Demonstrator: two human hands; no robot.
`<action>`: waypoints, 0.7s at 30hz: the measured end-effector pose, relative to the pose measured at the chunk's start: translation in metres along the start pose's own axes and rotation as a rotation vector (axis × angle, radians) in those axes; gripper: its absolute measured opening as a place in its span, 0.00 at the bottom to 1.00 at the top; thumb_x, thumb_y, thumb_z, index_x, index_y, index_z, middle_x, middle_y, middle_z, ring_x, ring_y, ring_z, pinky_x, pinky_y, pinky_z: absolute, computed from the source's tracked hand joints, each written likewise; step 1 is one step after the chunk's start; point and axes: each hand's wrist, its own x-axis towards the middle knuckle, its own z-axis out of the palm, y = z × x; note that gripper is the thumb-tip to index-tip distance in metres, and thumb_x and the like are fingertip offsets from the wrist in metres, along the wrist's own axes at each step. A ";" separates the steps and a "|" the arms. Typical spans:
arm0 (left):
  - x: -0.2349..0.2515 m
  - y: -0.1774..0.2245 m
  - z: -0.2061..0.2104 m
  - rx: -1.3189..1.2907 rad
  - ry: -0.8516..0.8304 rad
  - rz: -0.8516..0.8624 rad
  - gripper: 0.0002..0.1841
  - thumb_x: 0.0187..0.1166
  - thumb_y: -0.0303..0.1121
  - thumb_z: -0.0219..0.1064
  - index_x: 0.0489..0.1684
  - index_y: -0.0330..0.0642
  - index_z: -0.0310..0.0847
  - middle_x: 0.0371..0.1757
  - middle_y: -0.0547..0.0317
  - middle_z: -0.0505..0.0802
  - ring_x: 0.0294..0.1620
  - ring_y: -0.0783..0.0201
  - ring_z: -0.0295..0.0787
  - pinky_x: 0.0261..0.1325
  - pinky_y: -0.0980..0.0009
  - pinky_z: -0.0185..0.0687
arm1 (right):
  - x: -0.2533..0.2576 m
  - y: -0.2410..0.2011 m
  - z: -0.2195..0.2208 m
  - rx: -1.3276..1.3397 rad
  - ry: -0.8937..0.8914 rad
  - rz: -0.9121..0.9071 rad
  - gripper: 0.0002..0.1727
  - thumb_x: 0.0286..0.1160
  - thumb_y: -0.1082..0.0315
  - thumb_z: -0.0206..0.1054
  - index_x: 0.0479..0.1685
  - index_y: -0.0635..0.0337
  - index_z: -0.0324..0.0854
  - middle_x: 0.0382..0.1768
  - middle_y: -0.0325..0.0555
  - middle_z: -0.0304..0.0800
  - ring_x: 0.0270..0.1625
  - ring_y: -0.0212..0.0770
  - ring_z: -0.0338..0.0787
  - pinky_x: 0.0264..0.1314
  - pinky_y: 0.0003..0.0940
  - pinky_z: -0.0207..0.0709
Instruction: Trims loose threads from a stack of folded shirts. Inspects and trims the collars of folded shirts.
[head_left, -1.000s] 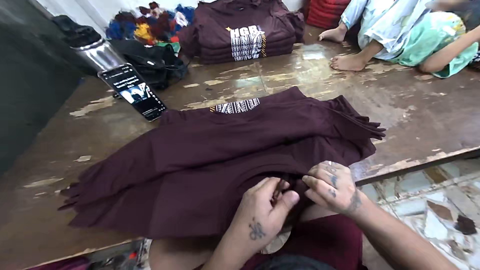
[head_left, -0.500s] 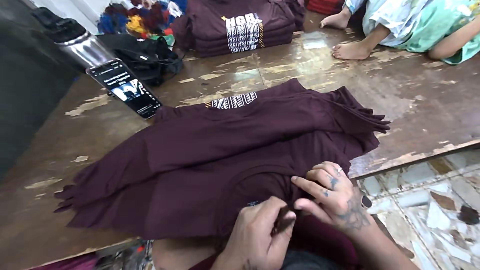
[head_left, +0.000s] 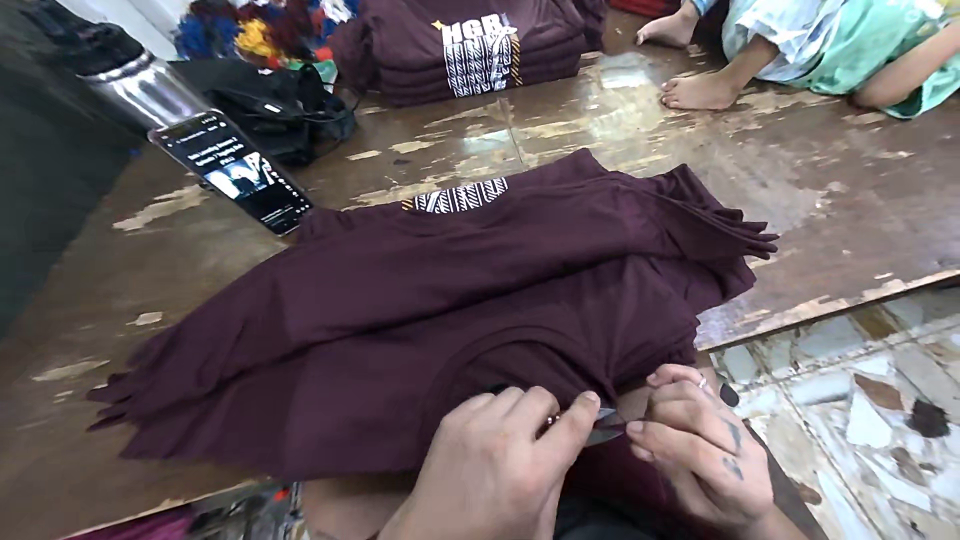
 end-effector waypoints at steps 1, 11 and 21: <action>0.000 0.001 0.003 0.009 0.003 0.016 0.17 0.77 0.33 0.60 0.59 0.47 0.91 0.31 0.58 0.89 0.25 0.58 0.85 0.22 0.65 0.74 | 0.002 0.000 0.001 -0.014 0.006 -0.008 0.07 0.87 0.60 0.62 0.43 0.51 0.79 0.36 0.38 0.76 0.46 0.33 0.83 0.69 0.32 0.76; 0.001 0.001 0.007 0.012 0.004 -0.036 0.19 0.72 0.28 0.60 0.57 0.46 0.92 0.30 0.57 0.89 0.22 0.57 0.85 0.19 0.64 0.75 | 0.013 -0.012 0.011 0.026 0.009 -0.056 0.06 0.85 0.61 0.65 0.42 0.50 0.79 0.33 0.38 0.73 0.41 0.33 0.79 0.63 0.26 0.75; -0.054 -0.034 -0.056 -0.193 0.354 -0.821 0.23 0.90 0.50 0.54 0.39 0.38 0.84 0.19 0.73 0.80 0.18 0.81 0.74 0.23 0.80 0.73 | 0.005 -0.046 0.051 0.299 -0.516 -0.155 0.18 0.86 0.62 0.61 0.23 0.56 0.84 0.12 0.40 0.78 0.22 0.41 0.83 0.42 0.32 0.80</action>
